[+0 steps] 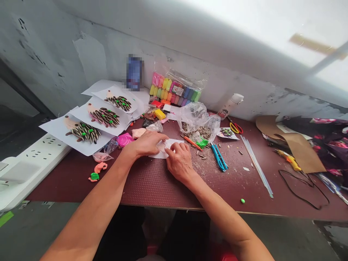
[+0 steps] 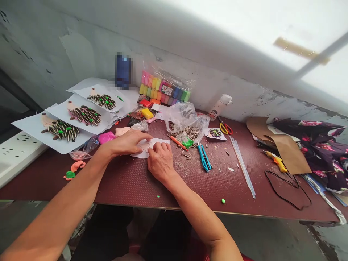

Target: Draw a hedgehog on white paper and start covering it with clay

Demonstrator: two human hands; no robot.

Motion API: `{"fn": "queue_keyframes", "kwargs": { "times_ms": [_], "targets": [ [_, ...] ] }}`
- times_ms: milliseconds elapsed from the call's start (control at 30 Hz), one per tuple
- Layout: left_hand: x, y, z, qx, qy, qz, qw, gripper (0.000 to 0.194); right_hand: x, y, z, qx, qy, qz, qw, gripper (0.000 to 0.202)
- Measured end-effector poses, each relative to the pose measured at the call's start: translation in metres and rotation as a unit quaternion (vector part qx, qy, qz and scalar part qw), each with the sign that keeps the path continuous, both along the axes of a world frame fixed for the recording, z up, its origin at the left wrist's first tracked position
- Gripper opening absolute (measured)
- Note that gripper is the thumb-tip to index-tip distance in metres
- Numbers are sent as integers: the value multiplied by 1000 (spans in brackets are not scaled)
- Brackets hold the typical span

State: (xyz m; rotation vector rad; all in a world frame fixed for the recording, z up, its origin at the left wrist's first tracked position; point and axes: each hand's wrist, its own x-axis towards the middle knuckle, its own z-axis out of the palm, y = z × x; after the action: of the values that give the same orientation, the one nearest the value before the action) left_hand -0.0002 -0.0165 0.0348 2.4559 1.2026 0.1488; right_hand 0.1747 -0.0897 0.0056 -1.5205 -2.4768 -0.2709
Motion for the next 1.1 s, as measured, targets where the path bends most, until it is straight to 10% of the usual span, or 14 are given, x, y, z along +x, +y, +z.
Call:
{"fn": "queue_keyframes", "kwargs": {
  "times_ms": [1100],
  "targets": [
    [-3,3,-2,-22,-17,-16,999,70,17,20,0,-65,121,-36,990,36]
  ]
}}
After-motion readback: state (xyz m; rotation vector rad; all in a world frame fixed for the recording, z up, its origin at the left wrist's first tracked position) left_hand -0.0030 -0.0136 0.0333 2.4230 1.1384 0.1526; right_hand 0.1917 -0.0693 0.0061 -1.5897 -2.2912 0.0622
